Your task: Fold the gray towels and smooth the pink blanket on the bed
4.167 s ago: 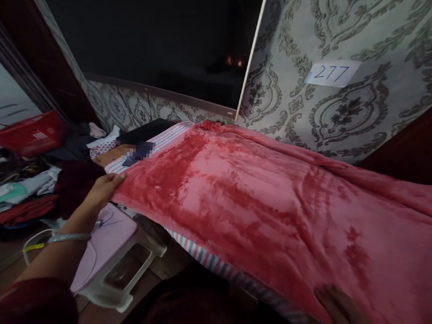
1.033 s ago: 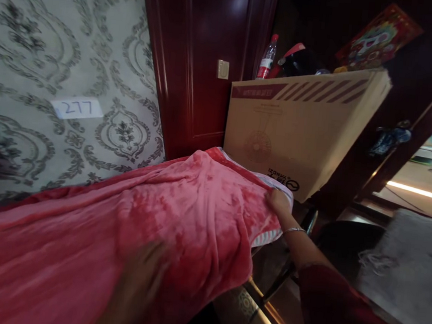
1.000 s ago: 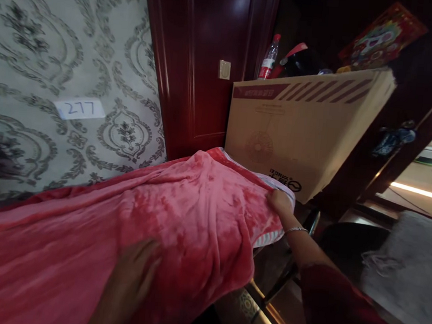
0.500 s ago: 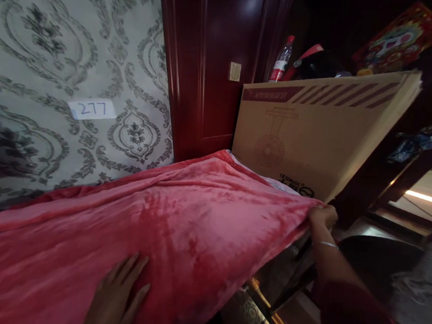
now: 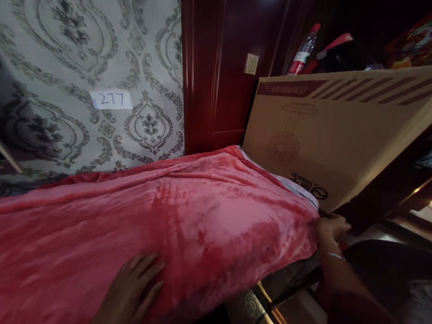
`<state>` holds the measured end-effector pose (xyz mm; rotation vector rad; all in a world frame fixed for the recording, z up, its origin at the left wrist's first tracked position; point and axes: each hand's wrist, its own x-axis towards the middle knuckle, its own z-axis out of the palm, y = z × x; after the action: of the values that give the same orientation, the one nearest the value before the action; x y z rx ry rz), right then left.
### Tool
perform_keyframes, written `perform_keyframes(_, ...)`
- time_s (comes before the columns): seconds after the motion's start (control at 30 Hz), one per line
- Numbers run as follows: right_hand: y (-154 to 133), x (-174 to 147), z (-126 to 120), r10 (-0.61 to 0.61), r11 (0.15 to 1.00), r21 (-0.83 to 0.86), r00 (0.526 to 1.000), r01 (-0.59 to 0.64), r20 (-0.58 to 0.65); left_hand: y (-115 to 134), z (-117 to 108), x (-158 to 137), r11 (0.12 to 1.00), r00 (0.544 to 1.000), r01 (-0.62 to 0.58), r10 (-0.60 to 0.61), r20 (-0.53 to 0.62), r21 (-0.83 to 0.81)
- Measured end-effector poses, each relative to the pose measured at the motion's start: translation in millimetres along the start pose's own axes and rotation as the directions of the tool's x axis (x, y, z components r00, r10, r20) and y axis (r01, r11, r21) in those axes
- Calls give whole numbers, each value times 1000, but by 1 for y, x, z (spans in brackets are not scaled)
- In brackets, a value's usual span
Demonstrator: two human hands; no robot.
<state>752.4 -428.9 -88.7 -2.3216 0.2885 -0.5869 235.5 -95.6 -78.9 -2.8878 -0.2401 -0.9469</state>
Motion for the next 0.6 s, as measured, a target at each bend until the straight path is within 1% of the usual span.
perform_keyframes(0.07, -11, -5, -1, 40, 999, 7, 999, -40, -37, 6, -5, -2, 999, 1000, -4, 4, -8, -33)
perform_keyframes(0.1, -20, -8, -1, 33, 999, 26, 999, -32, -42, 8, -9, -1, 998, 1000, 0, 0, 1, -64)
perform_keyframes(0.13, -32, -13, 0, -8, 999, 50, 999, 10, -32, 11, -14, 1, 995, 1000, 6, -4, 20, -104)
perform_keyframes(0.17, -45, -19, 3, -82, 994, 78, 997, 82, -6, 12, -20, 4, 989, 999, 18, -11, 52, -148)
perform_keyframes(0.2, -60, -27, 6, -185, 977, 112, 982, 180, 35, 13, -25, 9, 981, 996, 38, -22, 87, -189)
perform_keyframes(0.23, -76, -38, 11, -312, 943, 153, 946, 297, 89, 12, -30, 14, 973, 991, 68, -41, 128, -219)
perform_keyframes(0.27, -93, -52, 17, -453, 884, 200, 878, 422, 153, 9, -35, 21, 967, 984, 107, -69, 167, -233)
perform_keyframes(0.3, -110, -68, 22, -588, 804, 260, 780, 535, 213, 6, -38, 28, 961, 973, 155, -108, 206, -228)
perform_keyframes(0.33, -125, -87, 28, -695, 717, 312, 670, 623, 261, 1, -39, 36, 958, 959, 199, -146, 244, -208)
perform_keyframes(0.37, -139, -107, 34, -767, 642, 345, 567, 685, 300, -5, -39, 44, 956, 942, 235, -179, 283, -177)
perform_keyframes(0.4, -150, -127, 39, -814, 577, 363, 475, 732, 336, -12, -38, 52, 956, 925, 257, -200, 323, -144)
perform_keyframes(0.43, -159, -147, 43, -841, 520, 367, 386, 771, 379, -19, -35, 61, 957, 908, 267, -211, 361, -113)
perform_keyframes(0.47, -164, -164, 46, -846, 478, 359, 312, 802, 432, -26, -32, 70, 959, 895, 268, -213, 392, -89)
perform_keyframes(0.5, -167, -179, 49, -833, 454, 341, 257, 823, 490, -32, -27, 80, 962, 886, 262, -209, 414, -76)
perform_keyframes(0.53, -168, -190, 50, -811, 444, 320, 223, 837, 541, -38, -21, 91, 964, 878, 258, -203, 433, -70)
perform_keyframes(0.57, -168, -198, 52, -788, 444, 302, 207, 844, 580, -44, -14, 102, 963, 870, 259, -202, 450, -68)
perform_keyframes(0.6, -167, -202, 53, -771, 448, 292, 200, 845, 604, -48, -5, 113, 961, 857, 269, -210, 470, -61)
